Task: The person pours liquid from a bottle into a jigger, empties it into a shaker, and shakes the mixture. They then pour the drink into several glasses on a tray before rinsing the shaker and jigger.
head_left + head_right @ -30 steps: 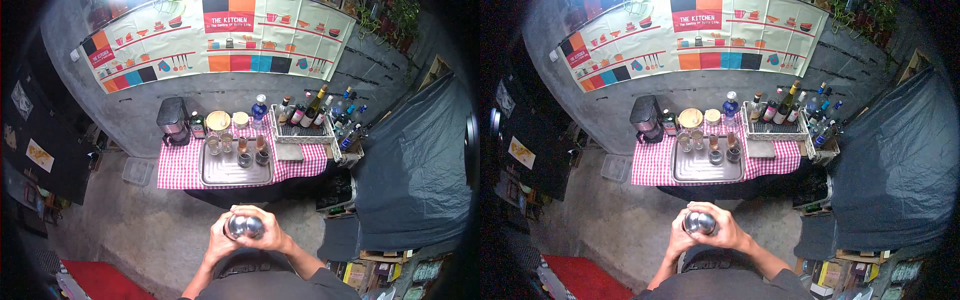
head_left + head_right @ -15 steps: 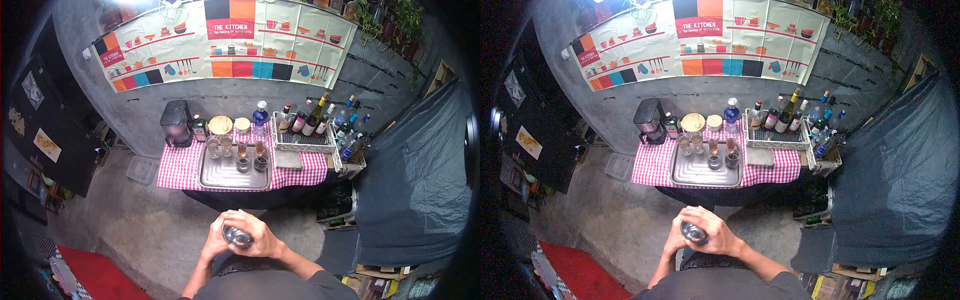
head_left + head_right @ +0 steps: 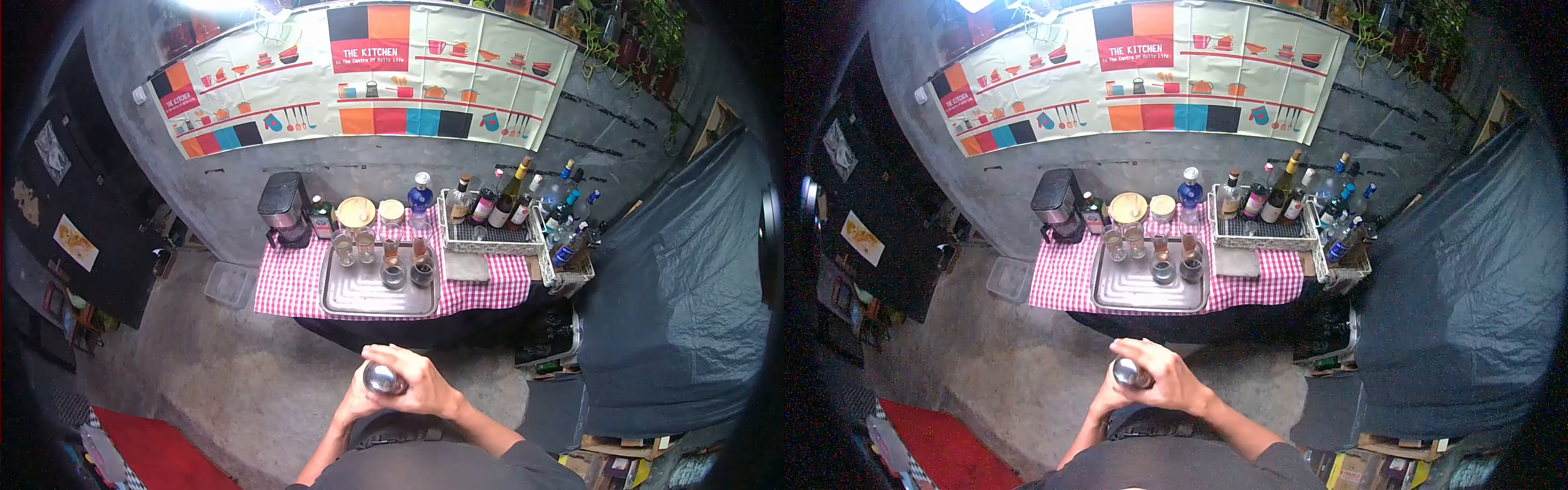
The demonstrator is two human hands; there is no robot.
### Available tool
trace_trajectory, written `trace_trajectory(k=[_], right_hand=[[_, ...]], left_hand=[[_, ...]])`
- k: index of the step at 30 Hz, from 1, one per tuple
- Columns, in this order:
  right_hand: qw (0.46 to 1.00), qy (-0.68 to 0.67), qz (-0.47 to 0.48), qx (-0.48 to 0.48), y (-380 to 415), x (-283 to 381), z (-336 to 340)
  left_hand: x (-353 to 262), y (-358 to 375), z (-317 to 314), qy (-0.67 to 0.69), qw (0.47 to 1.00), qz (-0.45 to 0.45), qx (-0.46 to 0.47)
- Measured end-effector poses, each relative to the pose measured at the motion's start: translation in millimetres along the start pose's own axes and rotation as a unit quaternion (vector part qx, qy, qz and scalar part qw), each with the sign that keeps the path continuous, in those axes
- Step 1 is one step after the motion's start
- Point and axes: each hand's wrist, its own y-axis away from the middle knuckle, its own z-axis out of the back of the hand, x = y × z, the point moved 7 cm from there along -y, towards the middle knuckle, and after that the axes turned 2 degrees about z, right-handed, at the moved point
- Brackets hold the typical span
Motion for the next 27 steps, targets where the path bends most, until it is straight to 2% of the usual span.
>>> trace_trajectory(k=[1, 3, 5, 7, 8, 9, 11, 12, 13, 15, 17, 19, 20, 21, 23, 24, 25, 27], right_hand=[[0.998, -0.032, -0.056, -0.021, -2, -7, 1], [0.969, -0.122, -0.208, -0.048, 10, -33, 2], [0.975, -0.141, -0.137, -0.103, 18, -34, -1], [0.992, -0.074, -0.004, -0.099, 10, -7, -6], [0.996, -0.054, 0.027, -0.07, 7, -4, -16], [0.996, -0.051, 0.023, -0.075, 2, -4, -19], [0.999, 0.0, 0.018, -0.032, -14, -3, -26], [0.996, -0.032, -0.062, -0.056, -20, -8, -25], [0.988, -0.037, -0.118, -0.087, -22, -15, -23], [0.961, -0.116, -0.2, -0.153, -12, -34, -32], [0.954, -0.14, -0.187, -0.19, -10, -33, -45], [0.986, 0.013, -0.02, -0.163, -25, 0, -54], [0.99, 0.072, 0.008, -0.117, -34, 8, -61], [0.99, 0.076, 0.003, -0.122, -41, 10, -62], [0.988, 0.023, -0.078, -0.132, -50, 2, -66], [0.975, 0.016, -0.138, -0.175, -48, -5, -63], [0.953, -0.047, -0.218, -0.204, -39, -19, -65], [0.943, -0.077, -0.197, -0.259, -29, -20, -69]], left_hand=[[-4, 1, -1, -0.019, 0.999, 0.033, -0.007], [-20, -3, 7, -0.084, 0.996, 0.001, -0.034], [-28, -4, 19, -0.12, 0.992, -0.016, -0.022], [-16, -5, 33, -0.136, 0.987, -0.079, -0.007], [-11, -9, 33, -0.075, 0.994, -0.078, 0.033], [-30, -9, 27, -0.108, 0.989, -0.079, 0.057], [-5, -6, 40, -0.077, 0.996, 0.012, 0.043], [-16, -8, 36, -0.018, 0.997, 0.047, 0.061], [-16, -13, 43, -0.104, 0.992, 0.009, 0.069], [-43, -19, 56, -0.148, 0.986, -0.037, 0.064], [-45, -21, 72, -0.166, 0.983, -0.041, 0.069], [-34, -27, 86, -0.123, 0.987, -0.071, 0.078], [-35, -29, 85, -0.134, 0.973, -0.121, 0.143], [-18, -29, 91, -0.121, 0.979, -0.031, 0.162], [-4, -25, 99, -0.029, 0.987, 0.03, 0.156], [-22, -28, 94, -0.061, 0.984, 0.047, 0.16], [-44, -31, 96, -0.117, 0.983, -0.02, 0.143], [-53, -34, 104, -0.151, 0.976, -0.044, 0.148]])
